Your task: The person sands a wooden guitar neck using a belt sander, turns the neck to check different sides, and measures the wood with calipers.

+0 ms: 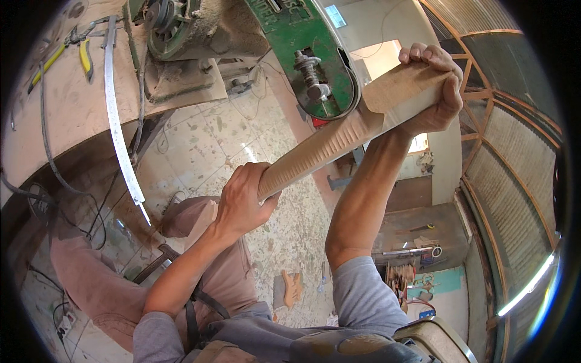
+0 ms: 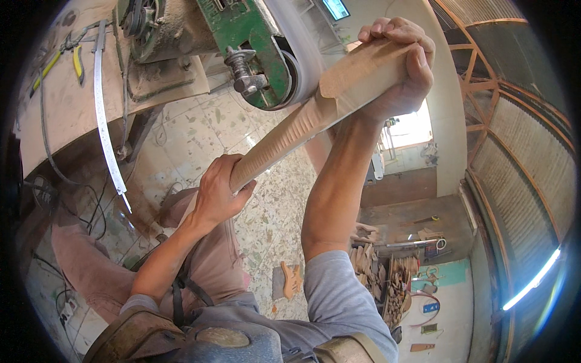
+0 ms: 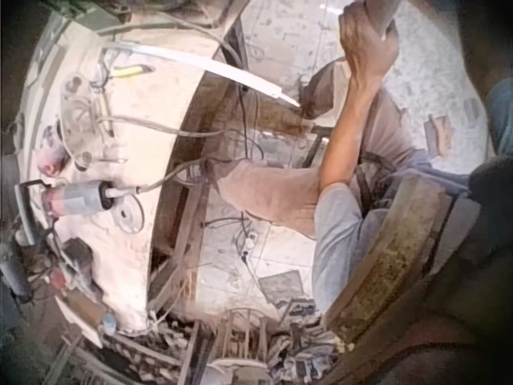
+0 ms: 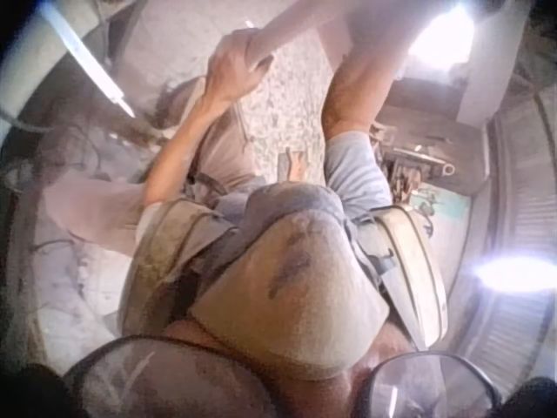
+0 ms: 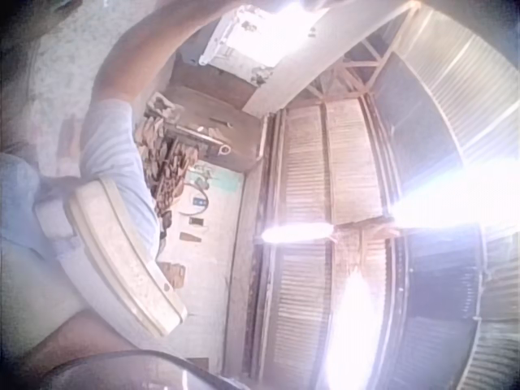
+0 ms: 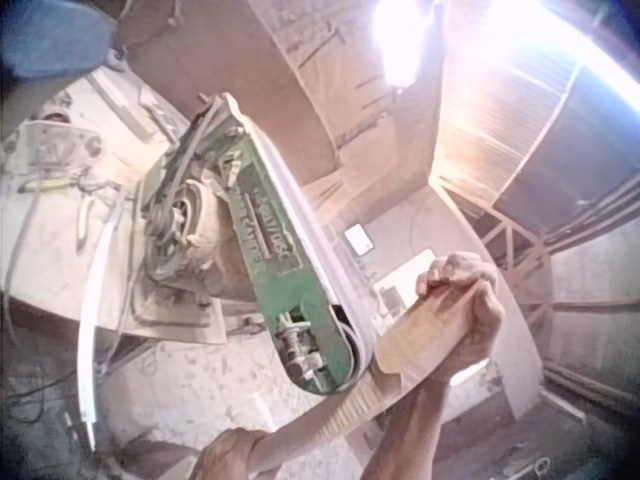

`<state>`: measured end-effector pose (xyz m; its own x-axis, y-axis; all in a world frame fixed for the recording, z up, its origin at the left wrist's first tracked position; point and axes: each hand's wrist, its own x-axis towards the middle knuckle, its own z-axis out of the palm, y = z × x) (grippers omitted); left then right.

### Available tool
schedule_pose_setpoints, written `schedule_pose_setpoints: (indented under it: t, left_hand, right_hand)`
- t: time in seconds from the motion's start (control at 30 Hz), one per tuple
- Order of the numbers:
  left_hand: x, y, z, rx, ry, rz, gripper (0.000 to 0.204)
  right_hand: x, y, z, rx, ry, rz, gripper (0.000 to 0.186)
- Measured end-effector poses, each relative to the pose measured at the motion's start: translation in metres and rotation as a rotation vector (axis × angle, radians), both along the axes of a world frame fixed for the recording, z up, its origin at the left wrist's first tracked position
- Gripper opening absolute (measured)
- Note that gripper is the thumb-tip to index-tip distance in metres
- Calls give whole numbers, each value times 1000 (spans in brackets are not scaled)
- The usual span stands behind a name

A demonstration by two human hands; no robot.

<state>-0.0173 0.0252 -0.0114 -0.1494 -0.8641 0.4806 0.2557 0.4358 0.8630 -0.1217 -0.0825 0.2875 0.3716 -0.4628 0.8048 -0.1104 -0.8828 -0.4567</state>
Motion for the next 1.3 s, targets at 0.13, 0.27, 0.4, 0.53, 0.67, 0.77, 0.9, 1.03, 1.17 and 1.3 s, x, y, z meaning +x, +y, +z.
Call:
schedule_pose_setpoints:
  t: [0.13,0.27,0.4,0.53,0.67,0.77,0.9,1.03,1.17,1.3]
  left_hand:
    - [0,-1,-1,-17,4,-1,45]
    - [-1,-1,-4,-13,13,-20,45]
    - [-3,3,-4,5,12,-34,47]
    - [-2,5,-1,14,31,-65,47]
    - [-3,4,-4,21,31,-56,47]
    - [-5,3,-6,8,43,-29,47]
    - [-2,0,-4,15,59,-25,44]
    - [2,-3,-4,21,46,-35,42]
    - [7,-5,-1,41,46,-31,42]
    - [4,-6,-4,31,46,-17,44]
  right_hand:
    - [0,0,1,36,32,145,40]
    - [-4,-2,3,53,83,209,42]
    - [-3,-3,2,87,43,261,41]
    - [-5,-7,0,79,-34,278,39]
    - [-5,-6,-2,100,-78,287,40]
    - [-5,-4,-2,103,-75,261,40]
    - [-7,-1,0,84,-38,205,40]
    - [-7,0,2,48,-10,151,40]
    - [-4,1,-3,-12,-14,64,38]
    - [0,0,-5,-99,-22,-28,36]
